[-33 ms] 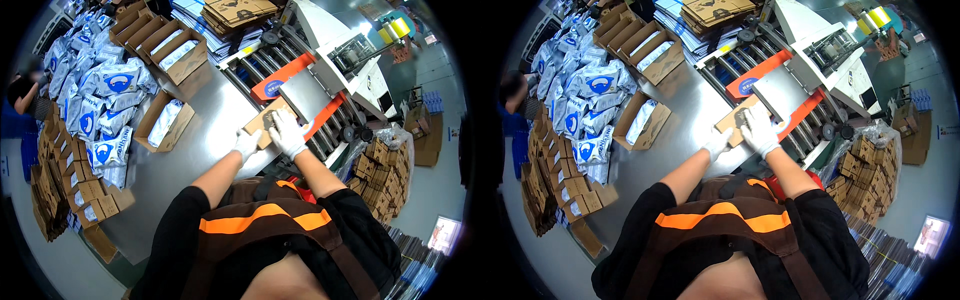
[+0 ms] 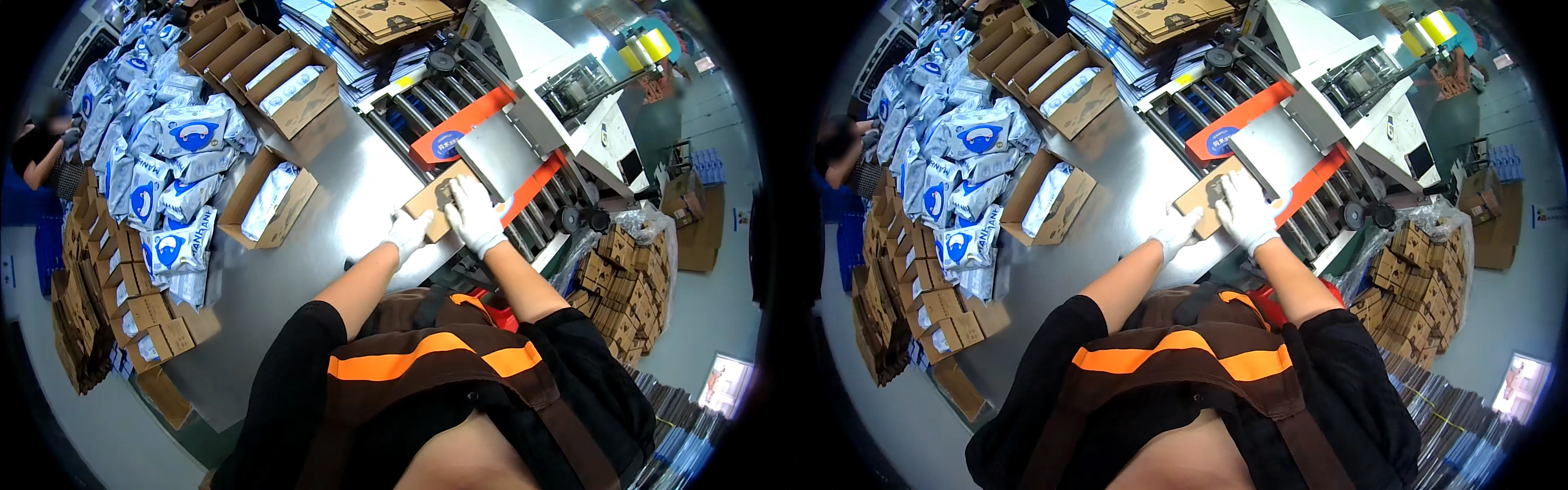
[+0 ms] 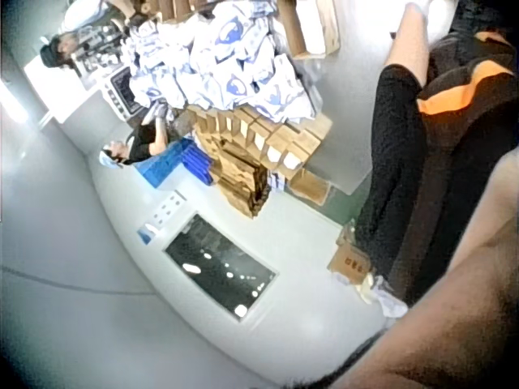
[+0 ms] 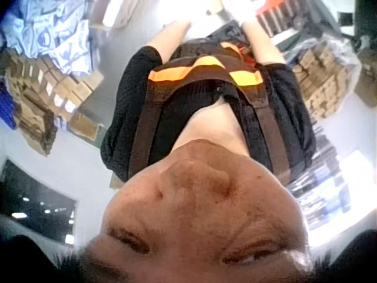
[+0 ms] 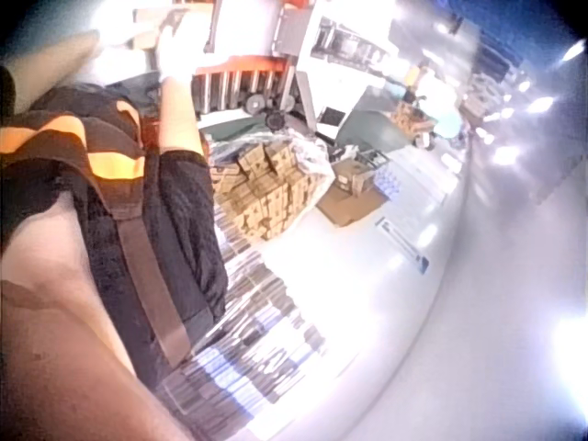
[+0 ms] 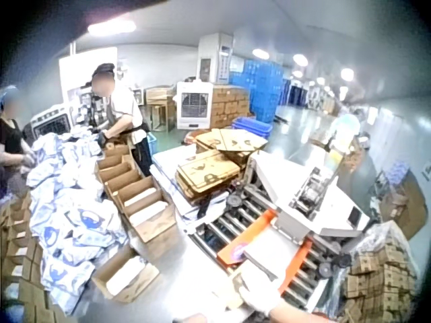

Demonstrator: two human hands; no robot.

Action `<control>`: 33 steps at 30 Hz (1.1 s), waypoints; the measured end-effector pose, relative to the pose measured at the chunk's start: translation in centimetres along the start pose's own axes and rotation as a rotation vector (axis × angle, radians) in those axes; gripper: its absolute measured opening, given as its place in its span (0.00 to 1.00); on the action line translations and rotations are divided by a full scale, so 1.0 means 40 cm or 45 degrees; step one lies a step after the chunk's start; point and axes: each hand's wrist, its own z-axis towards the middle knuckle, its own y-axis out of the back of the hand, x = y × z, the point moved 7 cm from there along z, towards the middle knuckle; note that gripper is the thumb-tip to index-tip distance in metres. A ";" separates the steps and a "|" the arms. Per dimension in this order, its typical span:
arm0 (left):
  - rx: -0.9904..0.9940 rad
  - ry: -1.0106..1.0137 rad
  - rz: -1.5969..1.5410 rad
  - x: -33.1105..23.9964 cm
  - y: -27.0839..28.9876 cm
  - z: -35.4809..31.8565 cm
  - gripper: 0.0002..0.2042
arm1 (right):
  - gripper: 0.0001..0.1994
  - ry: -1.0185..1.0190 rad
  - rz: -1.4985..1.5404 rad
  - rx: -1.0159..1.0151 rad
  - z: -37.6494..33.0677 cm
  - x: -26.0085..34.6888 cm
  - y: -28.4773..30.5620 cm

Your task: The person places white packaged items into cardboard boxes on a conveyor belt. They fold the box flaps and seal the boxes using a tape dispenser. The sealed boxes are then moved along the conveyor belt.

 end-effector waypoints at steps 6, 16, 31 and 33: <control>-1.086 -1.166 1.393 -0.374 0.356 -0.322 0.38 | 0.17 -0.158 0.484 -0.134 -0.044 0.075 0.128; -0.636 -0.618 1.446 -0.050 0.449 -0.440 0.11 | 0.22 -0.257 1.069 0.218 0.040 0.338 -0.056; -0.599 -1.056 0.828 0.011 0.471 -0.487 0.10 | 0.26 0.191 -0.032 1.290 0.220 0.585 -0.172; -0.766 -1.011 0.725 -0.001 0.514 -0.464 0.06 | 0.22 0.090 0.084 1.285 0.239 0.590 -0.163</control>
